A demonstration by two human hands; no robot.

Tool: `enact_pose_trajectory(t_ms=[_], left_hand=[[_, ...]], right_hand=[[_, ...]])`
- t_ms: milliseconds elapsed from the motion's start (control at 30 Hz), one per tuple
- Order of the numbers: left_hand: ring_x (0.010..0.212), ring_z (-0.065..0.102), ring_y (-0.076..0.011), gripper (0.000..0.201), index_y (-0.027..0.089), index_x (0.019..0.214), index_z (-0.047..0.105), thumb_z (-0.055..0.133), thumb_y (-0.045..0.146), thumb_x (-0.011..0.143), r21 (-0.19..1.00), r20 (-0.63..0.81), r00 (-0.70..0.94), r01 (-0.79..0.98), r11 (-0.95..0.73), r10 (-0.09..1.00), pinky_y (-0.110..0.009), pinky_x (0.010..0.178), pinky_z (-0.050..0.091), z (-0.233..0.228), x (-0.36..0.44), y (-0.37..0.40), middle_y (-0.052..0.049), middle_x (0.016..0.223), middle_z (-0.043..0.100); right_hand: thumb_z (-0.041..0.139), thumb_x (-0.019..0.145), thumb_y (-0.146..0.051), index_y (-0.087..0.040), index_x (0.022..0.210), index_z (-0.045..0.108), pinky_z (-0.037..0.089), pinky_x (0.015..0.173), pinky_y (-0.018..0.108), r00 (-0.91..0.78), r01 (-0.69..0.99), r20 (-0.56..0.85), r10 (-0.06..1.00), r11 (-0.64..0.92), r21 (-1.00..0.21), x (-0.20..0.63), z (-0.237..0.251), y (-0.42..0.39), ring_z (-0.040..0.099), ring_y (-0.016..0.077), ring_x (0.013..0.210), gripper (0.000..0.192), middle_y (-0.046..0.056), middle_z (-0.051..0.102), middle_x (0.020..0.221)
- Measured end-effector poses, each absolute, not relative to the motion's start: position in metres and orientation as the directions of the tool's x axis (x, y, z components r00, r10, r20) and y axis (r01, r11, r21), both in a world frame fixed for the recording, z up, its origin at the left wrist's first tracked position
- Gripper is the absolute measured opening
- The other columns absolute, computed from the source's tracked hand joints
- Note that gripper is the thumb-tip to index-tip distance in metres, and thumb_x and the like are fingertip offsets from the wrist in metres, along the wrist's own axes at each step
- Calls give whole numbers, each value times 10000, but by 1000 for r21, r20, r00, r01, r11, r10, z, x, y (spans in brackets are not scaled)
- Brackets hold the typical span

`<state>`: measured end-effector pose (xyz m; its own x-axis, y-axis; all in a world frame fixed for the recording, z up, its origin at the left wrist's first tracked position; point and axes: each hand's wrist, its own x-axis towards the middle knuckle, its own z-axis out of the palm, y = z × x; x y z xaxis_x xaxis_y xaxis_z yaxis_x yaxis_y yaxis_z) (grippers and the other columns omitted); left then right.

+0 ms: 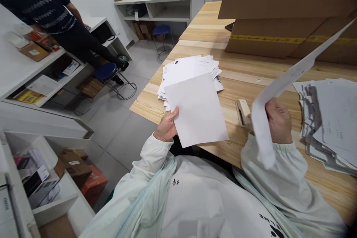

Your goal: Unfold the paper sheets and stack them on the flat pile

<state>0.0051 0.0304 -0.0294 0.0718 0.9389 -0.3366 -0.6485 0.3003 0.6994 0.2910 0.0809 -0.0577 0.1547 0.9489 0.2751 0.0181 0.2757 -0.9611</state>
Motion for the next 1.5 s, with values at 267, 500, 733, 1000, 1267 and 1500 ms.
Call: enact_pose_trajectory(t_ms=[267,500,733,1000,1267,1500], left_hand=[[1357,539,-294,361,154,1211,670,674,303,882,699,-328,63,-655,287,943,-476,1224,367,-32,9,34,-99,1260,716],[1401,491,-284,358,152,1203,676,695,287,872,681,-305,67,-682,267,950,-459,1245,328,-37,12,34,-98,1323,681],[1418,468,-303,449,180,1212,680,738,421,838,734,-226,185,-614,292,956,-486,1231,341,-42,29,35,-106,1335,671],[1129,676,-322,458,200,949,776,748,609,745,977,10,305,-208,56,952,-450,973,552,6,29,37,-77,1041,769],[1019,682,-257,441,204,1008,735,835,491,689,986,153,181,-90,-138,971,-372,910,532,-3,44,41,-71,1044,746],[977,675,-239,409,188,985,729,755,536,770,984,158,85,-98,-150,984,-374,917,516,-25,58,35,-72,1020,752]], right_hand=[[784,768,-493,-274,823,735,474,436,296,219,-176,53,974,93,-980,263,-53,68,599,159,530,232,-9,702,683],[780,766,-481,-207,817,730,388,419,248,221,-25,83,972,90,-996,255,-60,67,511,112,490,284,-18,661,644],[727,830,-438,-200,812,718,405,483,256,211,156,226,951,196,-968,237,-65,54,503,113,535,238,-20,615,630],[822,740,-399,-279,1023,737,600,744,377,42,-66,342,939,344,-937,255,-32,52,709,215,871,319,35,756,1004],[800,759,-421,-236,897,731,590,727,383,242,-16,381,892,397,-918,255,-43,45,697,211,788,241,41,763,898],[740,819,-467,-233,998,699,583,789,369,227,-8,380,897,392,-920,249,-62,40,709,219,889,298,72,762,997]])
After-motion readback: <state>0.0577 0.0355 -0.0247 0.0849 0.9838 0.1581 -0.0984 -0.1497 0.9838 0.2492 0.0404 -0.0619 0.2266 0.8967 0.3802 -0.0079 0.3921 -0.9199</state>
